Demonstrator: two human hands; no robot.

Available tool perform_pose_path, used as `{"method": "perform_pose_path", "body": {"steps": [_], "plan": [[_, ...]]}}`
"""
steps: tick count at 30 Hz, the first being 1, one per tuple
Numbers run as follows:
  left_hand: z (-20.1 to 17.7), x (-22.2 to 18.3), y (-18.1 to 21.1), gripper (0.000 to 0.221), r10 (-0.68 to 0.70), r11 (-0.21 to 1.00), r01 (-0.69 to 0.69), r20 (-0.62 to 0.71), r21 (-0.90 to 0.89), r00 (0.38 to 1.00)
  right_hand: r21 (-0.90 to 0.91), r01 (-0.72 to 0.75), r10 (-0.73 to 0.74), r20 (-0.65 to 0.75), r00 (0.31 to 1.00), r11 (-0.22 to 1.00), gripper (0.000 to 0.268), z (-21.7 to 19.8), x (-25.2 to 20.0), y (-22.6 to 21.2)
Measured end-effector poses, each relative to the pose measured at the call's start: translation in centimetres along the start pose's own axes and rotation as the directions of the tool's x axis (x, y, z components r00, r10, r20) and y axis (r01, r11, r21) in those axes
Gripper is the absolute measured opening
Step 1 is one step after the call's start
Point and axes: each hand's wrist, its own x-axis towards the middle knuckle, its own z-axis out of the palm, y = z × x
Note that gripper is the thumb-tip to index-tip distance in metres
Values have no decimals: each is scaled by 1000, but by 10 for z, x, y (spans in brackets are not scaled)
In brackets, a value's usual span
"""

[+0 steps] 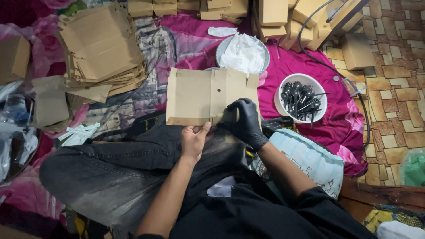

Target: Assembling small cardboard boxes and placing plastic-wrapped cutlery sets inside them.

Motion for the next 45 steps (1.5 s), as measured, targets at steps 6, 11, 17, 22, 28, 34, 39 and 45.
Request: {"method": "perform_pose_path", "body": {"steps": [6, 11, 17, 22, 28, 34, 39, 45], "plan": [[-16, 25, -28, 23, 40, 993, -37, -23, 109, 999, -53, 14, -17, -62, 998, 999, 74, 5, -2, -19], [-2, 10, -4, 22, -44, 998, 42, -54, -49, 998, -252, -33, 10, -89, 996, 967, 67, 2, 5, -37], [-1, 8, -6, 28, -23, 999, 21, -49, -34, 999, -198, -61, 47, -73, 996, 978, 67, 12, 10, -26], [6, 1, -2, 22, 36, 999, -35, -63, 23, 997, -167, -72, 82, 55, 995, 983, 68, -6, 10, -27], [11, -1, 0, 16, 105, 982, -89, -90, 167, 990, -69, -50, 58, 122, 991, 996, 66, -2, 9, 2], [6, 6, -13, 18, 123, 972, -102, -92, 211, 988, -77, -72, 89, 242, 966, 994, 61, -5, 17, 14], [8, 1, -6, 18, 108, 976, -90, -81, 198, 991, -55, -91, 102, 240, 965, 994, 59, -8, 17, 11], [6, -3, 3, 49, -41, 999, 41, -13, -36, 999, -160, -66, 95, 187, 978, 985, 61, -11, 12, -13]]}}
